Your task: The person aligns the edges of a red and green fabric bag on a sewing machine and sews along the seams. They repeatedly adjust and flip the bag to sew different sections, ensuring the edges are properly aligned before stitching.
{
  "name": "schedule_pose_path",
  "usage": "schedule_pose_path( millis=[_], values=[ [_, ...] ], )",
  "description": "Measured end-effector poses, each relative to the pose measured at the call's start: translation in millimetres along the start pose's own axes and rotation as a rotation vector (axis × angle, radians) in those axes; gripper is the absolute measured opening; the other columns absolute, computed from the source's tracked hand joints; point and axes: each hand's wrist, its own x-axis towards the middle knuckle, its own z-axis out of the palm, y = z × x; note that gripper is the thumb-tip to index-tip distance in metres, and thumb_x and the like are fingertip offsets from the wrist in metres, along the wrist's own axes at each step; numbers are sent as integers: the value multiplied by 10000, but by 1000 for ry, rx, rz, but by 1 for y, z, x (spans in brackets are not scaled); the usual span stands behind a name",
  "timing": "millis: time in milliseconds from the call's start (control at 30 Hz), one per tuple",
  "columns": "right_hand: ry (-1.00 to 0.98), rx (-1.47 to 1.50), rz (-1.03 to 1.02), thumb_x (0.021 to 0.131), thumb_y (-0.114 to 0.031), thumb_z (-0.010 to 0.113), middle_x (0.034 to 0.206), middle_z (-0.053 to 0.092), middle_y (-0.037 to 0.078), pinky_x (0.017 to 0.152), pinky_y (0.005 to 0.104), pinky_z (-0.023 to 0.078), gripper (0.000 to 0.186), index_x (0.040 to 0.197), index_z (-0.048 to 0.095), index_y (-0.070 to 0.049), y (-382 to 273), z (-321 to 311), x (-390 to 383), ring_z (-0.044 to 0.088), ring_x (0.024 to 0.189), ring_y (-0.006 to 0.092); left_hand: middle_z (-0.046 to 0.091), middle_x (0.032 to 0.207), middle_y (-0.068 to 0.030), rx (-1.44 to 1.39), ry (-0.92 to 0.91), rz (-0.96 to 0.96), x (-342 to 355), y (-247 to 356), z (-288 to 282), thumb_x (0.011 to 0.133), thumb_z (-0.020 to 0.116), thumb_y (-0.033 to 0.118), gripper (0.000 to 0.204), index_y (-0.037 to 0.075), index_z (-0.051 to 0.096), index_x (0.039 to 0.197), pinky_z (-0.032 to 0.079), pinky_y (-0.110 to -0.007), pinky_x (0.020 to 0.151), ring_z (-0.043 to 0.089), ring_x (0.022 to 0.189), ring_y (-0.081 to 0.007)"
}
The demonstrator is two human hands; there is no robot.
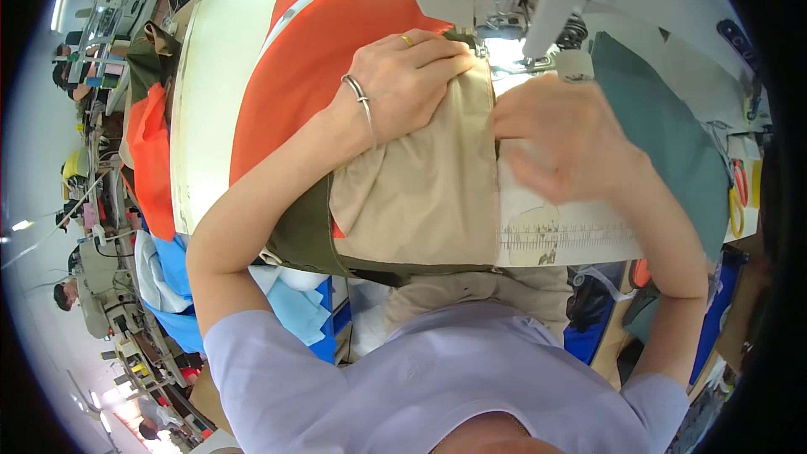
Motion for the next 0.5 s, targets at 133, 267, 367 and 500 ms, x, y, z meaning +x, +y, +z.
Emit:
schedule_pose_path(
  millis=[133, 267, 367, 500],
  values=[
    [261, -177, 242, 832, -188, 719, 830, 725, 102, 709, 338, 552, 182, 852, 728, -7, 28, -21, 2, 688, 747, 269, 723, 1056, -26, 1, -23, 10, 1, 0, -1, 749, 681, -11, 328, 81, 741, 1058, 563, -321, 681, 670, 764, -228],
    [358, -119, 399, 862, -283, 743, 900, 752, 106, 681, 319, 548, 295, 960, 752, -5, 32, -31, 7, 697, 721, 248, 716, 1072, -21, 46, -45, 3, 3, -3, -1, 750, 672, -16, 328, 81, 735, 1057, 564, -323, 684, 674, 781, -230],
    [366, -62, 460, 881, -322, 738, 854, 749, 119, 658, 304, 540, 320, 969, 756, -15, 29, -31, 8, 698, 696, 216, 711, 1085, -20, 36, -62, 11, 4, -6, -1, 757, 664, -13, 336, 90, 731, 1070, 573, -328, 698, 684, 830, -233],
    [419, -30, 589, 881, -328, 743, 825, 744, 142, 644, 298, 537, 323, 997, 761, -27, 25, -24, 9, 700, 674, 205, 708, 1085, -18, 60, -72, -20, 2, -3, 0, 767, 662, -5, 333, 98, 731, 1076, 585, -337, 716, 691, 894, -235]
  ],
)
